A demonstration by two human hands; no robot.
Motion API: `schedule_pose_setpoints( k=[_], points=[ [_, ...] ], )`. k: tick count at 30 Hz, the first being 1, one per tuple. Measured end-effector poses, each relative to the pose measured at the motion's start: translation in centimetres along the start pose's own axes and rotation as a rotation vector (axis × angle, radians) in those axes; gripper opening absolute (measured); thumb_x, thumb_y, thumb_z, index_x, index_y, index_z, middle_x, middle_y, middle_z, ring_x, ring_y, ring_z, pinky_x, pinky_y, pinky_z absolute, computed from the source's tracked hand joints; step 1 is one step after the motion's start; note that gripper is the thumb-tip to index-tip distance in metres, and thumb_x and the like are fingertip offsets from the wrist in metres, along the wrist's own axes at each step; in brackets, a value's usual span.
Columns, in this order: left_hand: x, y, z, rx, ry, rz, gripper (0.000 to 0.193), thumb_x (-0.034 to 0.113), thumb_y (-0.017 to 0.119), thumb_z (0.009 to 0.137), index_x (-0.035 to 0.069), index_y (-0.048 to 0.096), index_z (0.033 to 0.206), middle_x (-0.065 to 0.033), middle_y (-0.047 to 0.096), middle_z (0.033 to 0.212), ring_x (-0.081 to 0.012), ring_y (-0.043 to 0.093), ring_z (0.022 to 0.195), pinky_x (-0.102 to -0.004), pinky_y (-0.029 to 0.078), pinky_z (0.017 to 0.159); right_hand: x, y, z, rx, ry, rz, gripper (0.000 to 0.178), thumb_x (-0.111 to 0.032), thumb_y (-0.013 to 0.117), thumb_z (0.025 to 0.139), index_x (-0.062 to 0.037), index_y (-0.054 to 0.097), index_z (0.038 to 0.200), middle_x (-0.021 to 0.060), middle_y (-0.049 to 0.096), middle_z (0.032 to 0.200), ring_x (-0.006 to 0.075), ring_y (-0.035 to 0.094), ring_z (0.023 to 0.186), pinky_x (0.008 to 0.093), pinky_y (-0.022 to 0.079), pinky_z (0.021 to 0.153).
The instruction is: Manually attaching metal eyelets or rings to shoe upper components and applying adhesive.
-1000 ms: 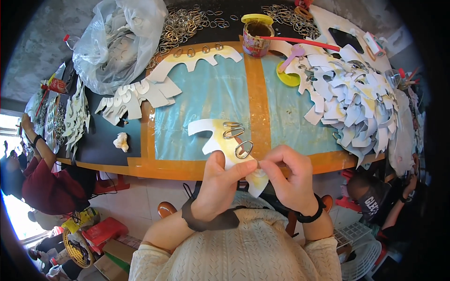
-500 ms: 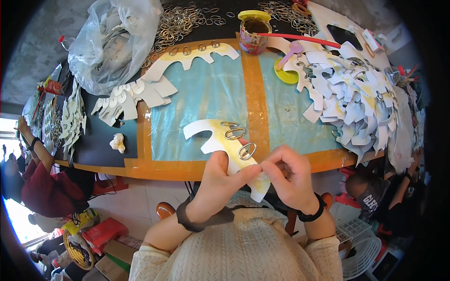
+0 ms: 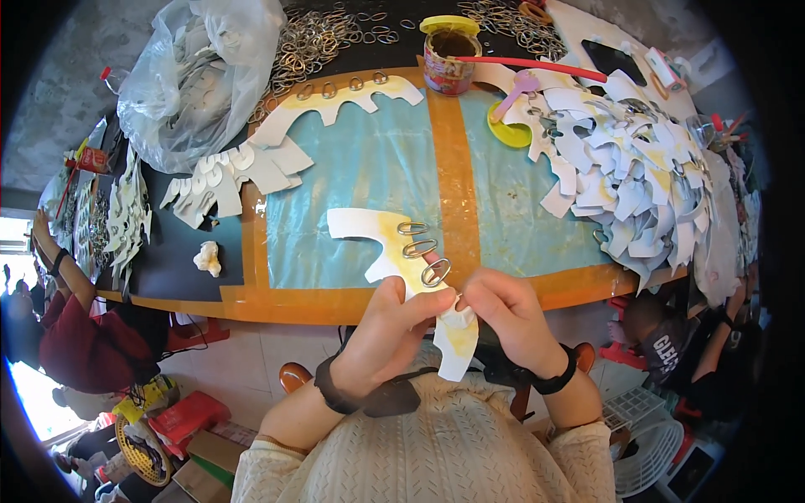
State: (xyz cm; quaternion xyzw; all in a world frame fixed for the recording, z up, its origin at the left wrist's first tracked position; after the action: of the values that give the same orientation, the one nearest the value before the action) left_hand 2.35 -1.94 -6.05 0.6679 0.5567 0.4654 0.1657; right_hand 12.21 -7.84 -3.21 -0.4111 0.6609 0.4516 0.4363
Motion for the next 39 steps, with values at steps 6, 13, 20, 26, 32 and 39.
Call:
schedule_pose_setpoints(
  k=[6,13,20,26,32,39],
  points=[
    [1.6,1.5,-1.2,-0.033,0.233,0.266,0.033,0.016,0.060,0.088,0.001,0.049,0.115,-0.0046,0.059,0.100,-0.0108,0.057,0.089,-0.0265,0.046,0.075,-2.2,-0.5,-0.5,0.138,-0.208,-0.320,0.016,-0.010,0.051,0.092,0.0012,0.057,0.081,0.0031,0.055,0.065,0.0077,0.050,0.055,0.0233,0.038,0.050],
    [1.9,1.4,-1.7,-0.055,0.412,0.573,0.019,0.017,0.058,0.092,0.001,0.059,0.101,-0.0034,0.063,0.087,-0.0078,0.057,0.079,-0.0224,0.046,0.069,-3.5,0.3,-1.0,0.152,-0.393,-0.540,0.015,-0.008,0.050,0.092,0.0012,0.057,0.081,0.0038,0.056,0.066,0.0096,0.050,0.053,0.0235,0.038,0.048],
    [0.9,1.0,-1.6,-0.065,0.316,0.361,0.024,0.018,0.059,0.091,-0.002,0.058,0.104,-0.0040,0.063,0.089,-0.0088,0.057,0.081,-0.0230,0.046,0.071,0.6,0.7,-0.7,0.050,0.244,0.388,0.018,-0.010,0.048,0.092,-0.0003,0.058,0.080,0.0032,0.055,0.066,0.0094,0.049,0.048,0.0226,0.038,0.045],
    [1.8,2.3,-2.2,-0.124,0.583,0.492,0.024,0.013,0.061,0.090,0.000,0.055,0.109,-0.0030,0.061,0.091,-0.0085,0.056,0.083,-0.0231,0.046,0.073,-4.8,-0.3,-1.1,0.224,-0.396,-0.502,0.007,0.000,0.060,0.080,-0.0001,0.058,0.073,0.0074,0.050,0.058,0.0140,0.046,0.044,0.0286,0.035,0.042],
    [1.1,1.8,-2.1,-0.094,0.484,0.598,0.018,0.006,0.060,0.088,0.001,0.055,0.105,-0.0018,0.061,0.086,-0.0072,0.056,0.078,-0.0223,0.046,0.067,-5.3,0.4,-1.2,0.070,-0.489,-0.672,0.005,0.000,0.061,0.077,-0.0022,0.058,0.073,0.0084,0.049,0.058,0.0201,0.046,0.045,0.0306,0.034,0.042],
    [1.3,2.0,-1.9,0.118,0.628,0.400,0.007,0.005,0.057,0.087,0.001,0.057,0.093,-0.0014,0.058,0.082,-0.0075,0.053,0.072,-0.0224,0.042,0.061,-4.0,0.8,-1.4,0.183,-0.490,-0.559,0.010,-0.002,0.060,0.080,-0.0017,0.057,0.071,0.0091,0.048,0.058,0.0213,0.046,0.046,0.0307,0.034,0.043]
  ],
)
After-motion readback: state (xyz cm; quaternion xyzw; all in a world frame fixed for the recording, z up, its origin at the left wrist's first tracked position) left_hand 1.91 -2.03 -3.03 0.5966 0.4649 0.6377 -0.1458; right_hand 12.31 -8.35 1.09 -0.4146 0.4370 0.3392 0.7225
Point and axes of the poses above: each hand's wrist, its own z-axis towards the middle knuckle, its own y-axis out of the palm, x = y × z, the point moved 7 cm from there along z, towards the middle knuckle
